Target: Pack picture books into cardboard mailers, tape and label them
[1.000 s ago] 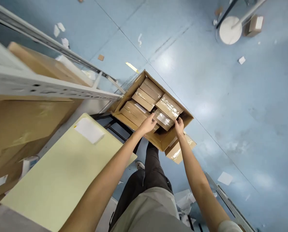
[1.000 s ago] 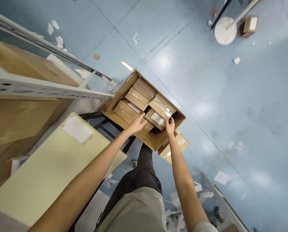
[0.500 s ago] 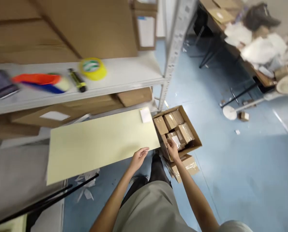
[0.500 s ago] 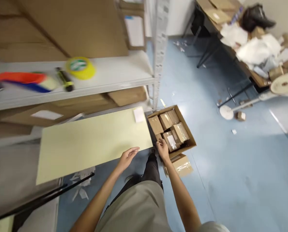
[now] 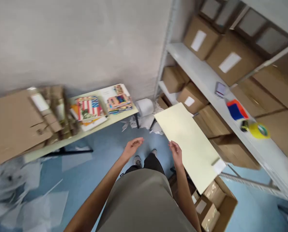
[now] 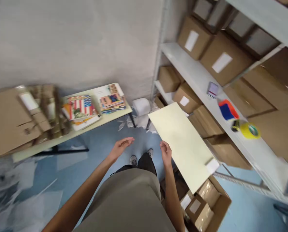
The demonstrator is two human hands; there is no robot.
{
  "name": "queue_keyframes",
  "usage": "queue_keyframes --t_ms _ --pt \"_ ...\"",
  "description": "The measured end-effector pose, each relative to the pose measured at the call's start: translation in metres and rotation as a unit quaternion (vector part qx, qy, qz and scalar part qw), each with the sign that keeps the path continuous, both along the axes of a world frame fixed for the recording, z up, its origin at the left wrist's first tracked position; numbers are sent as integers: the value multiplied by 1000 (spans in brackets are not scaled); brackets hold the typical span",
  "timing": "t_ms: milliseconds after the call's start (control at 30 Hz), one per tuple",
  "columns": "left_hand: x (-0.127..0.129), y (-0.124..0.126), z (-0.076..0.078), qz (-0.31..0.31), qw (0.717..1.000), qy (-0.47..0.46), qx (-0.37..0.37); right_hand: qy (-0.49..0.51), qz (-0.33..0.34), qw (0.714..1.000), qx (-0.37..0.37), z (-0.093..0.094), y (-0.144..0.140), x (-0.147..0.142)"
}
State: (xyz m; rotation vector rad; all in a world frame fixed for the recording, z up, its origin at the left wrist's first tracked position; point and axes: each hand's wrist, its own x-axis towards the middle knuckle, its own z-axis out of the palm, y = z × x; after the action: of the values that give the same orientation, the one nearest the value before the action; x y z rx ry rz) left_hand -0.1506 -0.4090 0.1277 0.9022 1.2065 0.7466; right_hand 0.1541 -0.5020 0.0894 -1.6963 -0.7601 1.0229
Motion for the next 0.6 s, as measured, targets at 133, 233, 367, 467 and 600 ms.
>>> queue_keyframes --t_ms 133,233,367,467,600 --pt "-84 2 -2 148 989 19 -15 -11 137 990 -11 8 102 -47" --pt "-127 4 -6 223 974 34 -30 -1 202 979 -12 6 178 -86" --pt "-161 28 -9 300 951 49 -50 27 279 960 -15 3 266 -145" --pt "-178 63 -5 334 939 62 -52 48 338 940 -21 4 318 -188" --pt "-195 117 0 343 932 108 -39 66 422 904 -21 1 372 -235"
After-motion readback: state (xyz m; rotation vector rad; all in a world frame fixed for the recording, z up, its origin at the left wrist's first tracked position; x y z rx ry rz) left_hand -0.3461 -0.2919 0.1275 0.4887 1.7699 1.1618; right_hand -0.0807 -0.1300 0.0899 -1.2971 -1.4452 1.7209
